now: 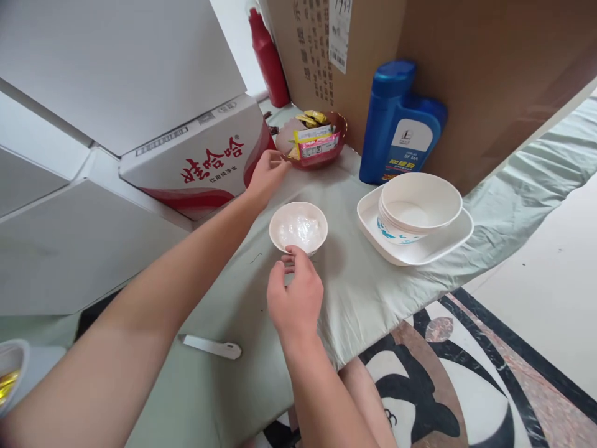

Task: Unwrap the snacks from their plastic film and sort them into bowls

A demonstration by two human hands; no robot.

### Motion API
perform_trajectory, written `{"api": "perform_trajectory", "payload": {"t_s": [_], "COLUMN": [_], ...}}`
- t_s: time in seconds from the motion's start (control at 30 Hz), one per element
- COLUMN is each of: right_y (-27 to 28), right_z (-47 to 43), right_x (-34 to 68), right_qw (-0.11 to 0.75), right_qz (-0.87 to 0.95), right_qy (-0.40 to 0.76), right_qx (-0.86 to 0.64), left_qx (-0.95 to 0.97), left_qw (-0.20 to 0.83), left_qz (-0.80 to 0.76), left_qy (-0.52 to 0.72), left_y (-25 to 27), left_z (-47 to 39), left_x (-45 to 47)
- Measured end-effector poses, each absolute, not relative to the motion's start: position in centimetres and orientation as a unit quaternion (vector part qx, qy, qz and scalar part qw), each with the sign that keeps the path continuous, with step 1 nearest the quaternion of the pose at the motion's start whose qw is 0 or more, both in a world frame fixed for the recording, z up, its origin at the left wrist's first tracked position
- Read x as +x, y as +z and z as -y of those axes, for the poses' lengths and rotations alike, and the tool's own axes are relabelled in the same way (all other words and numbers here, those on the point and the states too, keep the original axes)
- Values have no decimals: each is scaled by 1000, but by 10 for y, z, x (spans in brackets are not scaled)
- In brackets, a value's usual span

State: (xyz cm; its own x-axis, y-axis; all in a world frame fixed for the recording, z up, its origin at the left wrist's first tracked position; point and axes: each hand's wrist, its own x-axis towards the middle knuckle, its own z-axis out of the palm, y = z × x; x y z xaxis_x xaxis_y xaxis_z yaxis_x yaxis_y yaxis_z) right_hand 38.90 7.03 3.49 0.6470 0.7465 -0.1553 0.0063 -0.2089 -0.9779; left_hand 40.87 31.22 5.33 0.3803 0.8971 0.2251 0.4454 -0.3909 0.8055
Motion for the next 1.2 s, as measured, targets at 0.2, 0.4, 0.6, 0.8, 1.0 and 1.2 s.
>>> {"api": "perform_trajectory", "payload": {"t_s": [0.2,0.4,0.6,0.8,1.0,1.2], "right_y": [28,24,23,13,17,18], "right_z": [-66,-65,-59,-63,-62,-52], "right_x": [387,387,385,357,360,358], "right_qw": [571,575,581,551,543,530], "right_qz": [302,246,271,343,369,387], "right_qy": [301,265,312,344,358,368], "right_qx": [-702,-734,-702,-679,-664,-659], "left_qx": [922,946,926,898,872,849], "left_qw": [338,229,177,170,183,156], "left_qz": [-178,-213,-306,-354,-403,-473], "left_qy": [61,87,134,200,210,177], "left_y": [73,39,28,19,20,36], "left_z": [-225,-217,-245,-275,-290,-321], "left_x": [340,384,448,487,510,522]}}
